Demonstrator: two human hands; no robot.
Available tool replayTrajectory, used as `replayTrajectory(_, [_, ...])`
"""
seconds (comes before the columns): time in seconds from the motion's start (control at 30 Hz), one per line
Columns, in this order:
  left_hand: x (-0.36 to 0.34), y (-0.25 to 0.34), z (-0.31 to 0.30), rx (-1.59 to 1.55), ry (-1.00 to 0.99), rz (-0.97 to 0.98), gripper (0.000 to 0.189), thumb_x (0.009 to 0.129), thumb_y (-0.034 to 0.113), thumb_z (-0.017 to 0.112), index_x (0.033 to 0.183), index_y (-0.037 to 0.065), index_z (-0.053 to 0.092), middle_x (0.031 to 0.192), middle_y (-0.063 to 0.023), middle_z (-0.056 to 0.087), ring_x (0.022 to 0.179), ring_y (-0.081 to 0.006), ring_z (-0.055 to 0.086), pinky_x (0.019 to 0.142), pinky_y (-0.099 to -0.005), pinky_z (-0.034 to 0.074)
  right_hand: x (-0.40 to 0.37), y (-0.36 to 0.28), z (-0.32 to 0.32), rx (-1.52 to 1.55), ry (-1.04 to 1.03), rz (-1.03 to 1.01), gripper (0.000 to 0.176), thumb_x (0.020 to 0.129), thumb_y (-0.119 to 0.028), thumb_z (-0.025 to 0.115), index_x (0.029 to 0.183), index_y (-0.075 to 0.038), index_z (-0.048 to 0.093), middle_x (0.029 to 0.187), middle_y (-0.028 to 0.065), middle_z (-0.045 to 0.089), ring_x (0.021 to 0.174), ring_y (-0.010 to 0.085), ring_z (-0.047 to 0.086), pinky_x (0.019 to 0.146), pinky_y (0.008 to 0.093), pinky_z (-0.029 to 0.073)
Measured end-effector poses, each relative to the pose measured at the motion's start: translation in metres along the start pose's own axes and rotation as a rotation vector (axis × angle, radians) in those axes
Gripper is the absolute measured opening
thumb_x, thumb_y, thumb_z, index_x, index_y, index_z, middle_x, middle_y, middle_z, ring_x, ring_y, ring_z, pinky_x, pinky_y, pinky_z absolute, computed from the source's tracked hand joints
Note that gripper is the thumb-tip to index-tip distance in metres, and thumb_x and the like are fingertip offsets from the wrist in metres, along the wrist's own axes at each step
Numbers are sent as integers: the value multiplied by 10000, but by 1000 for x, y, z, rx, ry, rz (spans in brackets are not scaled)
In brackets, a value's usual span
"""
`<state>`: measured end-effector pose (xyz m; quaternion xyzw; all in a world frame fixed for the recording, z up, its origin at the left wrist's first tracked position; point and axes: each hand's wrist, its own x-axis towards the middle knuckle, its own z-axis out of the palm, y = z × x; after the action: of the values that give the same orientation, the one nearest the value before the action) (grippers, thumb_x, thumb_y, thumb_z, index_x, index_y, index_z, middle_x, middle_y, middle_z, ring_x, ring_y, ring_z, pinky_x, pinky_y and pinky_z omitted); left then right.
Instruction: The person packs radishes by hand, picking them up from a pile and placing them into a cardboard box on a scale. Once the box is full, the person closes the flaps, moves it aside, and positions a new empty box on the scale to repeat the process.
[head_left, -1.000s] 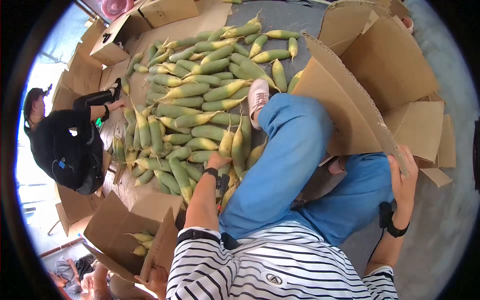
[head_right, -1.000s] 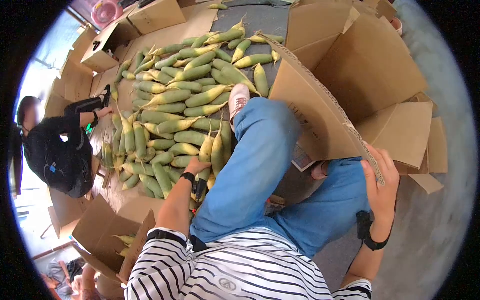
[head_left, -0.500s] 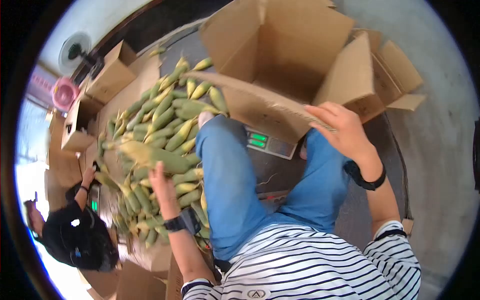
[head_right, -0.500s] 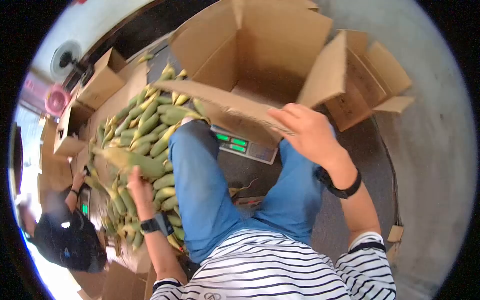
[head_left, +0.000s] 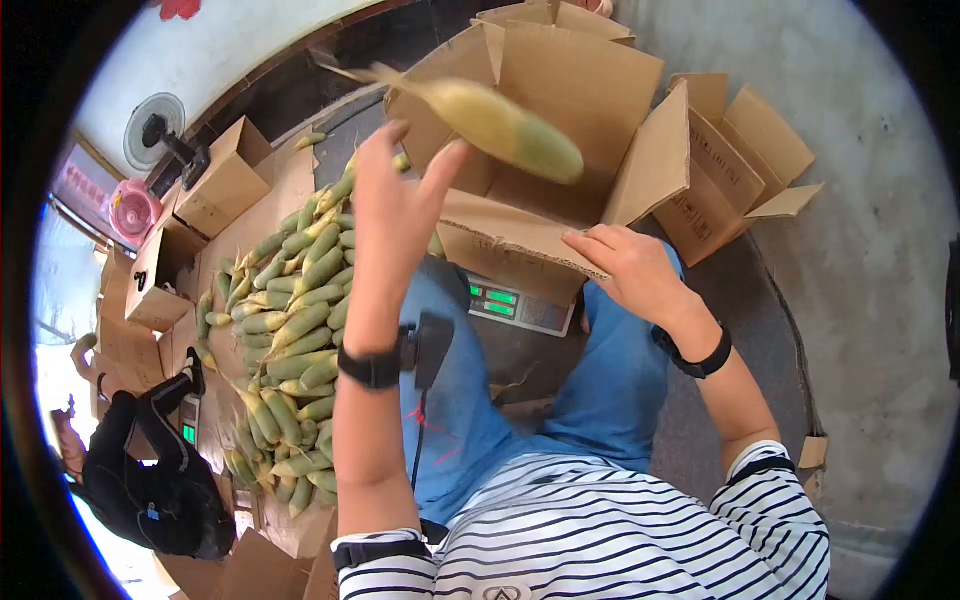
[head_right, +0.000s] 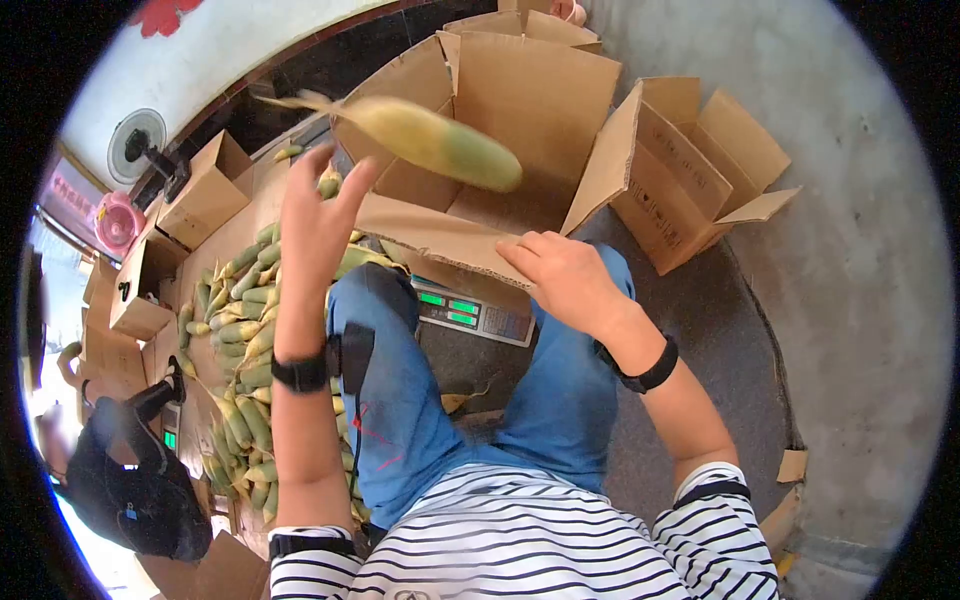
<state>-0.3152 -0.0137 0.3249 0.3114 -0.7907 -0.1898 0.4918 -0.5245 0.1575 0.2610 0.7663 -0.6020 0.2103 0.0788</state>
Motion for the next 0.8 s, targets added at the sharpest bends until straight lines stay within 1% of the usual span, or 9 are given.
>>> replayTrajectory(0.07, [-34,-3,-14,121,132,10,351,833,155,704,1089,-44,568,1060,-192,601,1015,-309,571,907,-368,438,2,-1,-2,13,27,2,474,691,-38,647,1161,-63,596,984,84,605,900,275,601,766,364,517])
replayTrajectory(0.13, [-68,-1,-23,-21,37,-153,343,828,158,707,1087,-22,573,1081,-194,592,1039,-315,566,914,-371,435,-2,-2,-3,34,31,-3,474,687,-36,646,1158,-66,599,975,86,605,897,279,602,764,370,518])
replayTrajectory(0.17, [-84,-7,-25,-21,33,-163,343,828,158,707,1087,-22,573,1081,-194,592,1039,-315,566,914,-371,435,-1,-2,-4,20,36,2,469,684,-29,642,1149,-68,606,968,91,604,888,285,603,763,377,518])
replayTrajectory(0.23, [-112,-24,-26,17,-159,-270,334,805,140,710,1077,-5,582,1127,-196,576,1075,-332,548,936,-393,423,-1,-1,-4,14,35,-6,464,680,-22,637,1141,-70,612,961,97,604,879,291,604,762,385,518])
replayTrajectory(0.27, [-120,-31,-23,31,-150,-292,334,805,140,710,1077,-5,582,1127,-196,576,1075,-332,548,936,-393,423,-3,4,-4,11,39,37,458,680,-19,634,1134,-71,616,963,103,606,883,300,606,767,389,517])
replayTrajectory(0.33, [-137,-34,-20,357,-210,8,375,798,144,702,1124,10,573,1209,-198,547,1145,-348,511,976,-426,410,1,8,-1,13,71,36,452,682,7,610,1126,-74,626,985,119,618,908,317,610,783,393,514])
replayTrajectory(0.4, [-146,-29,-15,391,-253,-2,461,750,141,721,1165,29,553,1297,-210,477,1221,-401,429,1031,-461,353,2,6,-5,44,12,107,426,735,-5,624,1154,-85,625,1011,128,625,930,320,613,781,387,510])
replayTrajectory(0.47, [-151,-28,-10,429,-264,14,525,735,162,733,1206,50,532,1348,-199,431,1252,-401,398,1031,-470,346,3,6,-6,125,11,135,420,764,-39,653,1180,-79,617,1017,118,624,931,316,611,784,373,501])
replayTrajectory(0.8, [-148,-26,-3,424,-299,37,568,722,213,752,1219,55,527,1355,-191,418,1246,-377,398,1015,-461,352,12,-2,-9,50,-27,88,321,790,-81,693,1103,-30,643,975,133,627,868,294,618,767,342,492])
